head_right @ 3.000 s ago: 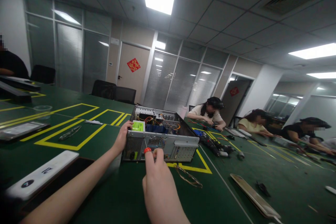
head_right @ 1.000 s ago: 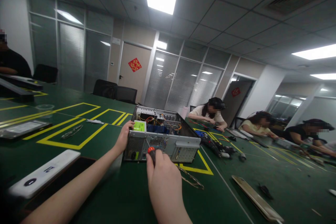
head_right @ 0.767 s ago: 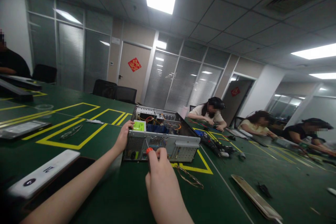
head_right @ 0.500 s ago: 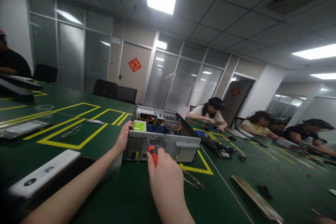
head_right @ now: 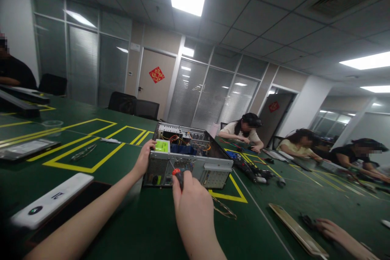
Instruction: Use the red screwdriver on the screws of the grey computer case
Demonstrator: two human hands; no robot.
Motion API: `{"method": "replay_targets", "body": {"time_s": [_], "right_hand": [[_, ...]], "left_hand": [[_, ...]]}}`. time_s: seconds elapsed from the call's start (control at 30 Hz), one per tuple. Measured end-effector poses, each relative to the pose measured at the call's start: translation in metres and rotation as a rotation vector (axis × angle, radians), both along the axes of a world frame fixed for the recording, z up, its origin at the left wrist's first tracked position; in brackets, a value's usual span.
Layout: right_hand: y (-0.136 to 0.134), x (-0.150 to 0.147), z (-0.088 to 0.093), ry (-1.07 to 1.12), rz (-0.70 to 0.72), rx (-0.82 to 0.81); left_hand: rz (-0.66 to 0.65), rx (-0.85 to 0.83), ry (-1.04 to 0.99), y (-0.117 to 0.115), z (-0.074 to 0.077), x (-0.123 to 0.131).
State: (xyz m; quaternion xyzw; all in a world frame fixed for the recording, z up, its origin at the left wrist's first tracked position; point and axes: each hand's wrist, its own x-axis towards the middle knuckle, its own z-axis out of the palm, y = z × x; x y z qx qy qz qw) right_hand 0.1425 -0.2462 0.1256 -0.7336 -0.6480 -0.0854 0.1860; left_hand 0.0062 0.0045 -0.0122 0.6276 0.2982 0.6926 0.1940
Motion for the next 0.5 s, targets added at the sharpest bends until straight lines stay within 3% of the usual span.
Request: {"method": "replay_targets", "body": {"time_s": [0.27, 0.37, 0.5], "right_hand": [[-0.0077, -0.0005, -0.0077, 0.077, 0.243, 0.010], [-0.0056, 0.0016, -0.0070, 0.042, 0.186, 0.070], [-0.0027, 0.0014, -0.0006, -0.050, -0.012, 0.054]], "left_hand": [[0.013, 0.003, 0.001, 0.0003, -0.0002, 0.0006], [0.008, -0.002, 0.004, 0.0001, 0.0001, 0.0003], [-0.004, -0.014, 0.013, -0.0009, 0.0013, -0.0006]]}}
